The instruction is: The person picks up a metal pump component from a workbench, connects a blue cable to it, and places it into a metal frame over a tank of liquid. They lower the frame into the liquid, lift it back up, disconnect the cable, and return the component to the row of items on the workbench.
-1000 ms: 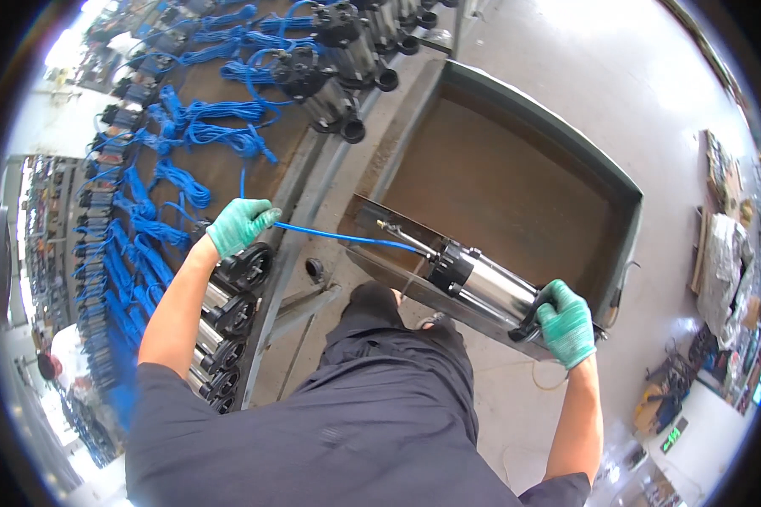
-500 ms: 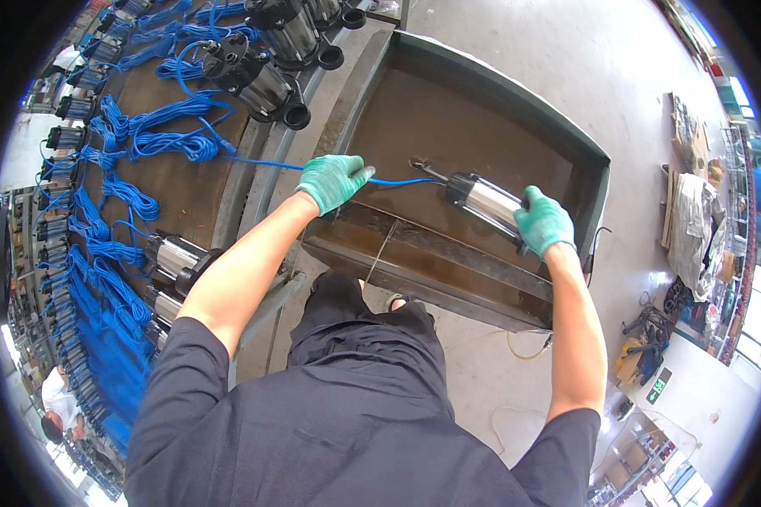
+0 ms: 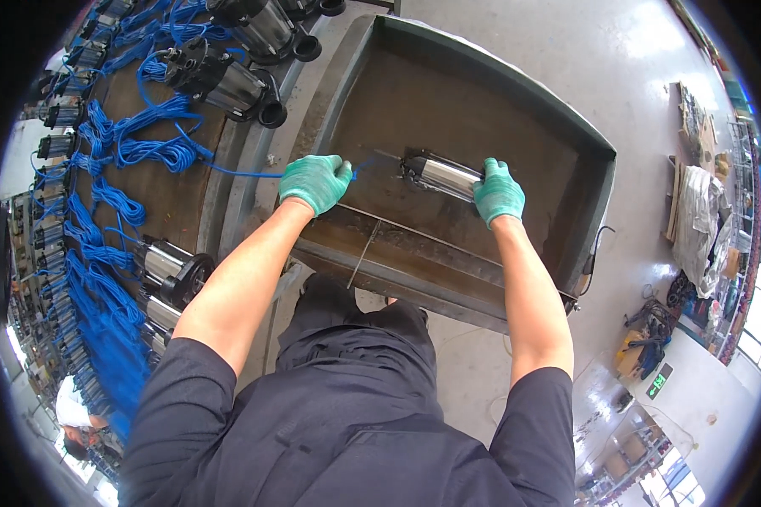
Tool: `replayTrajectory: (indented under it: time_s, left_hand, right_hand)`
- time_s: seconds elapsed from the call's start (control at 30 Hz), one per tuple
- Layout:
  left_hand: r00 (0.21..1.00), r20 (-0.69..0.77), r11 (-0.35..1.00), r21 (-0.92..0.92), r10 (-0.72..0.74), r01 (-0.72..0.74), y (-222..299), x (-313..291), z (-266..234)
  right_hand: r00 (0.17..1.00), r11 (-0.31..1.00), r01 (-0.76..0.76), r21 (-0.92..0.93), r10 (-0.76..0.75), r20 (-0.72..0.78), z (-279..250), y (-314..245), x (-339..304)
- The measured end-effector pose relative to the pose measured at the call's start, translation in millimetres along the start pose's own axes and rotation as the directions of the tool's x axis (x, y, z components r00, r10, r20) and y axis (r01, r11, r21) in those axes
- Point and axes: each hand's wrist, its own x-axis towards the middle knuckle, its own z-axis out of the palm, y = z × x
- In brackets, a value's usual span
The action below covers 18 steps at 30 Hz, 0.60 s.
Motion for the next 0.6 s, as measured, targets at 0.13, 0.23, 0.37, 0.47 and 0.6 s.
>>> replayTrajectory:
  time_s: [0.13,0.23,0.37,0.47,0.6]
  left_hand:
    - [1.0,0.029,0.999,0.037,-0.01,0.009,4.3,2.8,0.0]
    - [0.998,0.047,0.998,0.061,-0.037,0.034,3.2,2.5,-0.5]
    - [0.998,0.044,0.997,0.075,-0.034,0.031,2.7,3.8,0.7]
    - [0.998,0.033,0.995,0.086,-0.046,0.044,2.6,2.9,-0.3]
    - [0.998,0.031,0.992,0.115,-0.051,0.048,5.0,4.5,0.6]
  right_hand:
    - [0.998,0.999,-0.03,0.034,0.032,-0.048,17.6,2.6,-1.6]
    - [0.99,0.99,-0.001,0.14,0.021,-0.137,8.1,4.6,-20.8]
    - [0.936,0.944,0.11,0.31,0.007,-0.352,-12.6,35.3,-68.3]
    - [0.938,0.946,0.057,0.321,0.059,-0.341,-15.3,87.6,-100.7]
    - [0.937,0.951,-0.019,0.307,0.124,-0.326,-7.4,171.2,-128.5]
